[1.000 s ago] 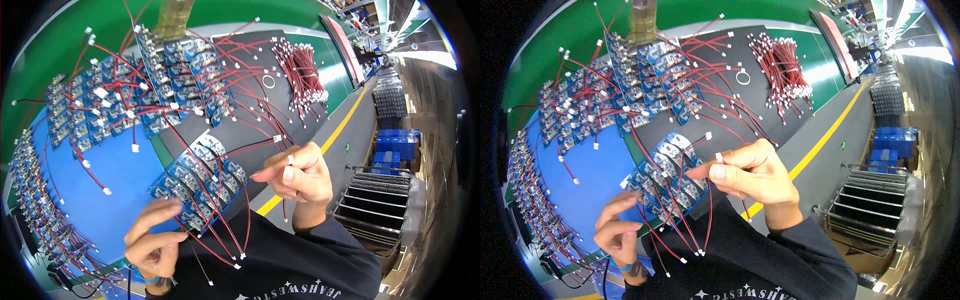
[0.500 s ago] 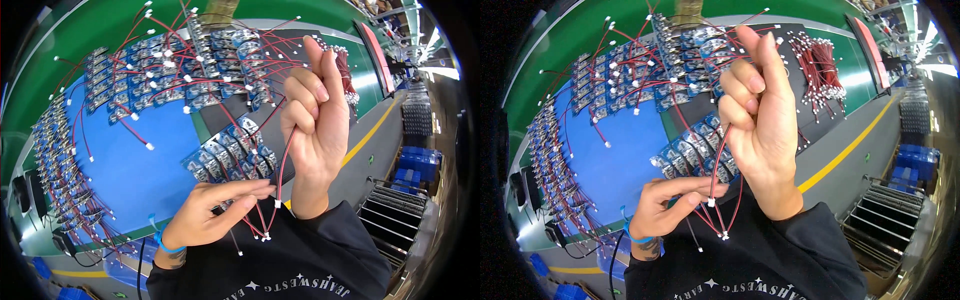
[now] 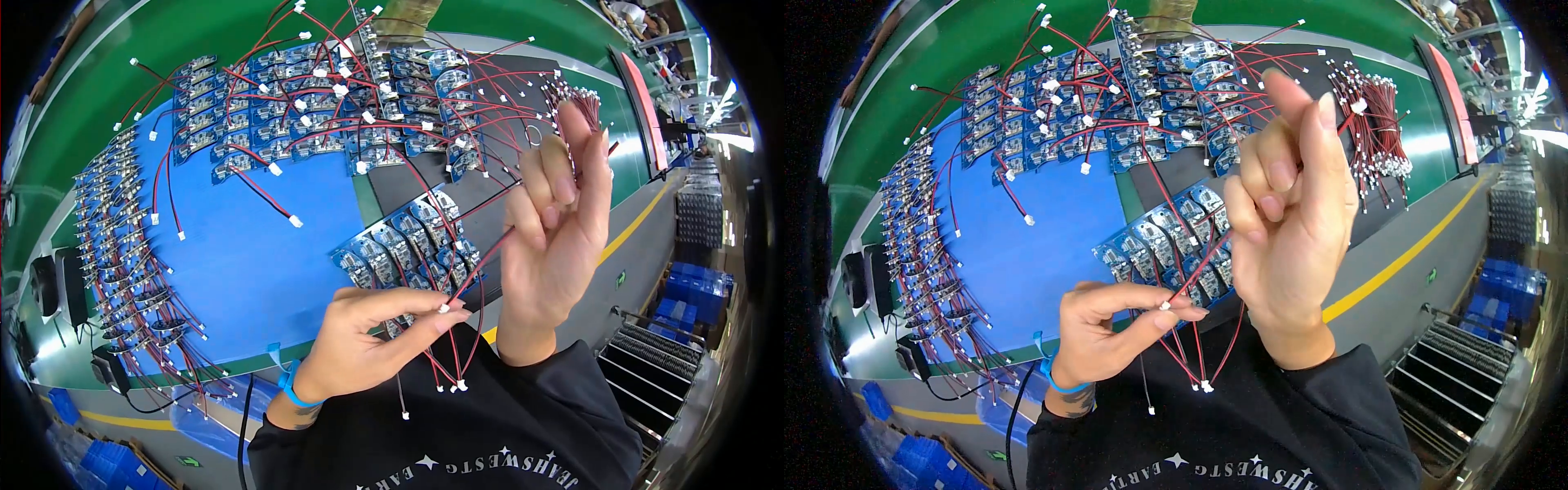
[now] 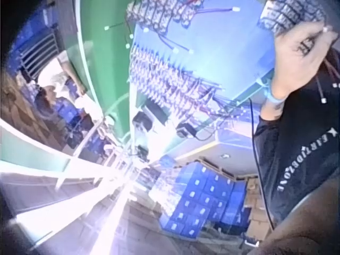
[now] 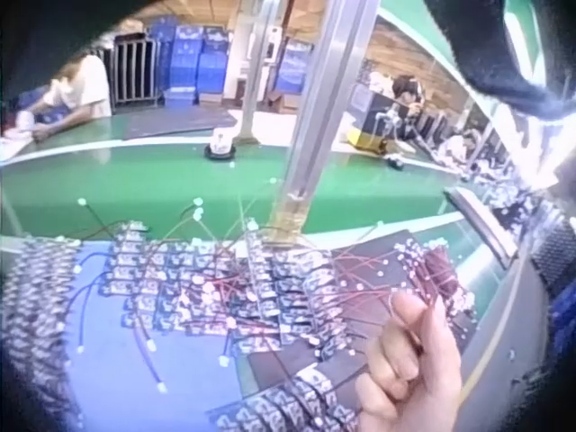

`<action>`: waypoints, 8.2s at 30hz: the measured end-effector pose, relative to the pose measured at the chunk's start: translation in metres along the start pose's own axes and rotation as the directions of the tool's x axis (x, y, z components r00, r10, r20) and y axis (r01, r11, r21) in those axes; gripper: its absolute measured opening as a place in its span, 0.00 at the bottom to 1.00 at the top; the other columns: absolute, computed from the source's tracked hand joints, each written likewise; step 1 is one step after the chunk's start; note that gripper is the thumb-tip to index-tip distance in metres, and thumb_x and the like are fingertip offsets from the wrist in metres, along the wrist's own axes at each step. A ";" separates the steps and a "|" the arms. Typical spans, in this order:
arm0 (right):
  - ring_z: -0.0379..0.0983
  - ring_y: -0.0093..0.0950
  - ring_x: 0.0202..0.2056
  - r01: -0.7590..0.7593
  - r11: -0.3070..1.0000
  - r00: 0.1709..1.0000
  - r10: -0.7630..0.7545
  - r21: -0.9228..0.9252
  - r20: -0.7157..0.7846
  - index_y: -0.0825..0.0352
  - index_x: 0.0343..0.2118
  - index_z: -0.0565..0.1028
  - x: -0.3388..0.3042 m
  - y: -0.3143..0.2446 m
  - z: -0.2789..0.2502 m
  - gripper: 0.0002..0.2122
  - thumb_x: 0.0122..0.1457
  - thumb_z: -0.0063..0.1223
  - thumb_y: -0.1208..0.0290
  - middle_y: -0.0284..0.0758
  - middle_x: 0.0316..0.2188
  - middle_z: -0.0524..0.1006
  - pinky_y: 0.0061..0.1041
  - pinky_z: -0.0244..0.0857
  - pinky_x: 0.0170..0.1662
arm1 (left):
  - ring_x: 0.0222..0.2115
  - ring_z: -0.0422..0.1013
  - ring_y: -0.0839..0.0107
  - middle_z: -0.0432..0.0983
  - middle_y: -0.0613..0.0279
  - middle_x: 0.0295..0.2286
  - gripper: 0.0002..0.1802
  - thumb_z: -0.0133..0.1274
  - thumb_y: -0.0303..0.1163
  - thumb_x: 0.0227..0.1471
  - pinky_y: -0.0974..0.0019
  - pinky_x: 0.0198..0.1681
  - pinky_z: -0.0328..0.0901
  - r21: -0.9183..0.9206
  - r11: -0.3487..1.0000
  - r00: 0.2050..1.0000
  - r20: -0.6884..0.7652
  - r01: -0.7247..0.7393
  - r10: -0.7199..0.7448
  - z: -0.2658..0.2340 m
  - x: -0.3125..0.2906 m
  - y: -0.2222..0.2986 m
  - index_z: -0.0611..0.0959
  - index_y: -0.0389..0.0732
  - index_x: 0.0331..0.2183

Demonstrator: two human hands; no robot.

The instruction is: The person assembles electronic components by connecting wires to circuit boards by hand.

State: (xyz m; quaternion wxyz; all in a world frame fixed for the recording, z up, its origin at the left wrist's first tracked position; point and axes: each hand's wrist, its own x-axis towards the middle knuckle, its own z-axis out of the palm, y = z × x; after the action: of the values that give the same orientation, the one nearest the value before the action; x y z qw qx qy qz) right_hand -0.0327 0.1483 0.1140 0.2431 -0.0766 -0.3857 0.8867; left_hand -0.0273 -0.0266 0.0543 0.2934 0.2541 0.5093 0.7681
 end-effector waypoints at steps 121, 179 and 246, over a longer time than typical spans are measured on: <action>0.59 0.26 0.13 0.042 0.010 0.946 0.321 -0.999 0.044 0.73 0.23 0.76 -0.072 -0.003 -0.100 0.02 0.46 0.59 0.83 0.34 0.12 0.65 0.26 0.51 0.19 | 0.48 0.73 0.59 0.81 0.61 0.40 0.08 0.59 0.37 0.48 0.54 0.55 0.61 0.927 0.313 0.978 0.186 -0.207 0.096 -0.019 -0.053 -0.036 0.86 0.48 0.32; 0.74 0.30 0.18 0.118 -0.248 0.935 0.354 -0.961 0.024 0.71 0.26 0.72 -0.067 0.000 -0.081 0.05 0.47 0.58 0.83 0.37 0.19 0.73 0.22 0.67 0.23 | 0.52 0.71 0.63 0.79 0.60 0.46 0.11 0.59 0.32 0.47 0.48 0.59 0.57 0.912 0.367 0.982 0.188 -0.183 0.024 -0.022 -0.045 -0.045 0.85 0.43 0.36; 0.68 0.27 0.24 0.252 0.052 0.910 0.326 -0.966 0.255 0.74 0.24 0.76 -0.083 -0.015 -0.097 0.07 0.45 0.65 0.84 0.34 0.23 0.70 0.24 0.62 0.25 | 0.56 0.67 0.60 0.75 0.58 0.50 0.19 0.58 0.32 0.42 0.47 0.60 0.55 0.901 0.394 0.982 0.187 -0.181 0.026 -0.023 -0.046 -0.044 0.83 0.40 0.41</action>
State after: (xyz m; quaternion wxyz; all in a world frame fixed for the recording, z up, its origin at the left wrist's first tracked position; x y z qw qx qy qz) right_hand 0.0766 0.1785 0.0534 0.0111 -0.0445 -0.9267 0.3729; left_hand -0.0022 -0.0600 0.0012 0.0936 0.4582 0.8071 0.3605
